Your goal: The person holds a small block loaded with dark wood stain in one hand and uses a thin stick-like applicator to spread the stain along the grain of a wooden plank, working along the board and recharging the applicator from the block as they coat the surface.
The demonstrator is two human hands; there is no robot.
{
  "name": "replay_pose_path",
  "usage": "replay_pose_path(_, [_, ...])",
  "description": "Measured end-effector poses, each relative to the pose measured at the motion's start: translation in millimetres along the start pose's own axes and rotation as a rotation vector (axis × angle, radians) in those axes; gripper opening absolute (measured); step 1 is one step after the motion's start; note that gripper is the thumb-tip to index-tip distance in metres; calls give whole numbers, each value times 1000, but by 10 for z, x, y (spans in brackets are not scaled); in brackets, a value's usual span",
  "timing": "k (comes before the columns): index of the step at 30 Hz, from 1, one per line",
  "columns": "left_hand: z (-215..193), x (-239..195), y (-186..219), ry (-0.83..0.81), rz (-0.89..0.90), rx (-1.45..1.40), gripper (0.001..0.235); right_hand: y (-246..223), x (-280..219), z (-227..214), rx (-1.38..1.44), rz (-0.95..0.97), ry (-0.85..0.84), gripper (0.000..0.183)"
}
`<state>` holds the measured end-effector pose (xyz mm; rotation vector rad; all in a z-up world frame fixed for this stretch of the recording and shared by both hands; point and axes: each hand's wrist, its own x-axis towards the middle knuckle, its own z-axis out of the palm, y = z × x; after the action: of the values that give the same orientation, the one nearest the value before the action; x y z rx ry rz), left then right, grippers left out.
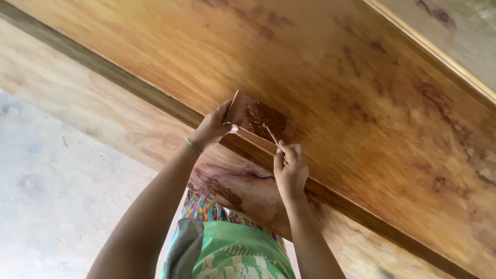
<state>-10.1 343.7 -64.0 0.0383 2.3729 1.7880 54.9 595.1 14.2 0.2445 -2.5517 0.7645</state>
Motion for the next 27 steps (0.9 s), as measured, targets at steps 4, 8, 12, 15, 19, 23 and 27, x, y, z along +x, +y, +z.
replay_pose_path(4, [-52,-30,152,21,-45,-10,77,38,13,40,82,23,-101,15])
replay_pose_path(8, [-18,13,118,44,-49,-105,74,306,-70,-34,453,255,-305,16])
replay_pose_path(12, [0,38,179,61,0,85,65,613,-64,-394,745,491,-372,22])
replay_pose_path(15, [-80,26,428,112,83,189,42,969,-196,-656,618,407,-508,24])
replay_pose_path(19, [-118,-12,437,157,56,375,38,1043,-298,-926,479,333,-556,24])
replay_pose_path(23, [-191,-147,368,250,31,560,30,893,-280,-1087,461,361,-618,23])
replay_pose_path(27, [-386,-439,288,403,213,664,43,873,-277,-1042,484,274,-685,23])
